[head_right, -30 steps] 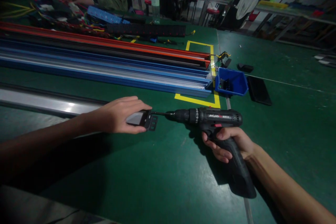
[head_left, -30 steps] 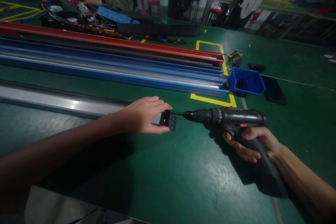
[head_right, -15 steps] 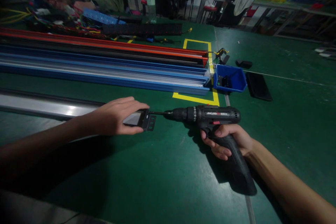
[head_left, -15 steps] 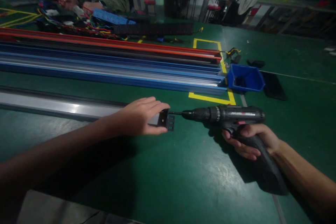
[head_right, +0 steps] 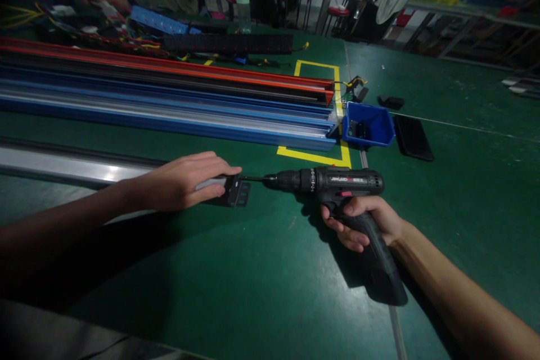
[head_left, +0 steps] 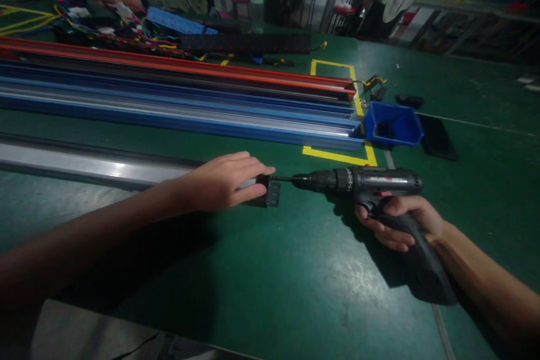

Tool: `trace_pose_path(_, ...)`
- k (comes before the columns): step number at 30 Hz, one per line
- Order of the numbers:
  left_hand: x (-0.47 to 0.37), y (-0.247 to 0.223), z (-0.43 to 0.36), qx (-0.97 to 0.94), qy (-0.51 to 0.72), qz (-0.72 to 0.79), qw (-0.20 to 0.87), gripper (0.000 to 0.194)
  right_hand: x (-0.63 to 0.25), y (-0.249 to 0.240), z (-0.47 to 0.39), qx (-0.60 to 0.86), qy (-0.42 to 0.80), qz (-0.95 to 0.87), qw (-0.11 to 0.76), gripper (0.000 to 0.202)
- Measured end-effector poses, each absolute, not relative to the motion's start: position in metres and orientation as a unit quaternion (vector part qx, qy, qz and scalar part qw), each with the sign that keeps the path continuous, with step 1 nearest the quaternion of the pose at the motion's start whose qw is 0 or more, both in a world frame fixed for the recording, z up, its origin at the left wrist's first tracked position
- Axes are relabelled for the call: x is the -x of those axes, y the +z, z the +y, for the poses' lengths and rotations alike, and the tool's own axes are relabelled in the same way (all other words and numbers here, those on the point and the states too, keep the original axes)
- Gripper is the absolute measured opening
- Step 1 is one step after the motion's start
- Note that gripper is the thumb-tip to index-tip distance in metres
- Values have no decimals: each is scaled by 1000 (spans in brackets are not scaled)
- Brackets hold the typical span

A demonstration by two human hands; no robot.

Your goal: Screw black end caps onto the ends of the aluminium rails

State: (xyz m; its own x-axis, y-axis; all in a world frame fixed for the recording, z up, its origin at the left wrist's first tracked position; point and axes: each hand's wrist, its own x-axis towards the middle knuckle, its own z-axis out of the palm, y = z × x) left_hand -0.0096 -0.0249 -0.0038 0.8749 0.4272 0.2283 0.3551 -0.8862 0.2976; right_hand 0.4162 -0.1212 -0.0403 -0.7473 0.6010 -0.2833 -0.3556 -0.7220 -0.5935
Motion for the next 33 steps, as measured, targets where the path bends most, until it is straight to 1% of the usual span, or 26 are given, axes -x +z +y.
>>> trace_pose_path(18,8,-5,-26,-956,147,218,129,41,-414,-38,-121,259,892,-261,265,35)
trace_pose_path(21,9,-4,-27,-958,148,215,120,43,-413,-37,-121,257,893,-257,263,35)
trace_pose_path(26,9,-5,-31,-967,147,196,65,67,-414,-37,-122,274,891,-251,262,32)
trace_pose_path(30,9,-9,-34,-973,136,184,-12,66,-415,-37,-124,286,887,-247,265,29)
trace_pose_path(33,7,-10,-35,-975,120,180,-49,65,-415,-36,-125,285,887,-247,268,30)
